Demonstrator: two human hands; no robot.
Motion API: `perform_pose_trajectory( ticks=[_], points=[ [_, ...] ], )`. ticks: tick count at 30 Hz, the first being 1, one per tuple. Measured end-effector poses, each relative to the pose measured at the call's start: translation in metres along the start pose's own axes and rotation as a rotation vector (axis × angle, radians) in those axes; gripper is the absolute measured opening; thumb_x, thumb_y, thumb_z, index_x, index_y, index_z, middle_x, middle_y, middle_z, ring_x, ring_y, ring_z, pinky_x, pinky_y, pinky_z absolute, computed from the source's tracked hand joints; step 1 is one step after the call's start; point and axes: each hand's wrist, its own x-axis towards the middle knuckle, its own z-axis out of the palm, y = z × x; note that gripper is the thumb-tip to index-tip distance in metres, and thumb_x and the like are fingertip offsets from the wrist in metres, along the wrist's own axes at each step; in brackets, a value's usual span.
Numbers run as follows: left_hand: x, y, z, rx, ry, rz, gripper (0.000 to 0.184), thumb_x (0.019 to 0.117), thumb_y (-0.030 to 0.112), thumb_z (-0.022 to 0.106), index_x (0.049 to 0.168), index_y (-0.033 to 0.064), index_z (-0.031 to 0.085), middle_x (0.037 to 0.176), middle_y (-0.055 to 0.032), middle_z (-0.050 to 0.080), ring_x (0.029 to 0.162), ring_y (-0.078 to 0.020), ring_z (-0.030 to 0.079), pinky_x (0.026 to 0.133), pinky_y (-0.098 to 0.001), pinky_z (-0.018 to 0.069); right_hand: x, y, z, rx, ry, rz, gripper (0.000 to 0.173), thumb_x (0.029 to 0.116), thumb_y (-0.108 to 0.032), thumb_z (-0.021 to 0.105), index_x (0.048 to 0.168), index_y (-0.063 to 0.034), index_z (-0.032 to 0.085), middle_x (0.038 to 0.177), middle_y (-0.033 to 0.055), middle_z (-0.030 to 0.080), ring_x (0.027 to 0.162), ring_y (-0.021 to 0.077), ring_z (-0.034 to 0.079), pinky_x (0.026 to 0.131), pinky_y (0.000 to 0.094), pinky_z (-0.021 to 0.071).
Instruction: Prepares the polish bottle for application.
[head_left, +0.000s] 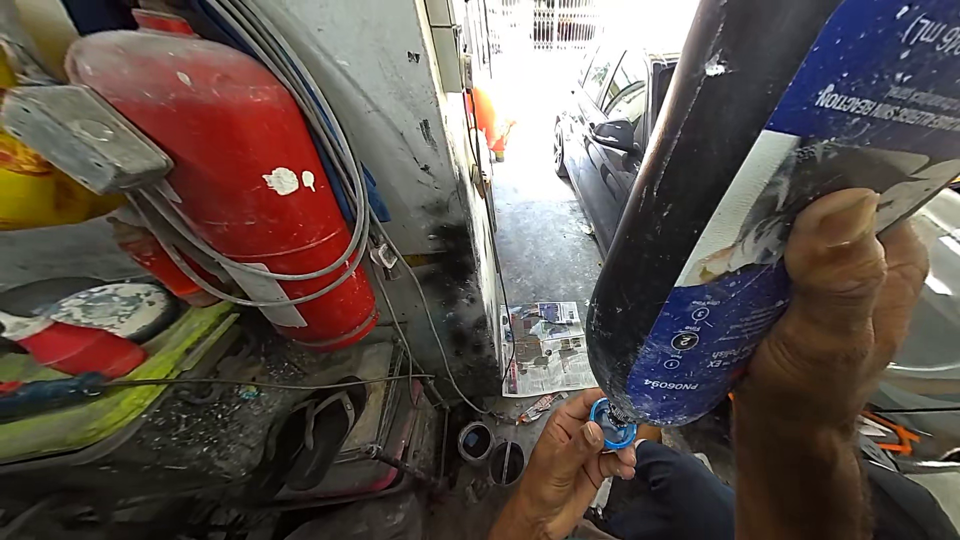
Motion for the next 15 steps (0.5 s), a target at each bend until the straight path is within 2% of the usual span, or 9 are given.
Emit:
perform_pose_trajectory(
  ticks=[6,15],
  points=[
    [-0.004,0.001,0.003,0.014,0.013,-0.014,0.036,0.0997,0.018,0.067,0.132,0.0038,0.063,0.116,-0.0169,0.071,0.094,-0.0196,0.073,0.082,-0.0296,0.0607,-0.003,-0.004,0.001,0.005,0.004,-0.002,0.034,0.1013,-0.035,0.064,0.126,-0.0145,0.052,0.105,-0.0131,0.069,0.097,0.0004,0.070,0.085,0.0191,0.0620],
    [-0.009,0.000,0.007,0.007,-0.011,-0.021,0.035,0.0998,0.017,0.067,0.132,0.0043,0.063,0.117,-0.0171,0.071,0.094,-0.0201,0.073,0.082,-0.0299,0.0608,-0.007,-0.012,0.001,0.036,0.001,-0.014,0.032,0.1023,-0.033,0.063,0.126,-0.0146,0.052,0.104,-0.0124,0.070,0.096,0.0015,0.071,0.084,0.0199,0.0631]
  ],
)
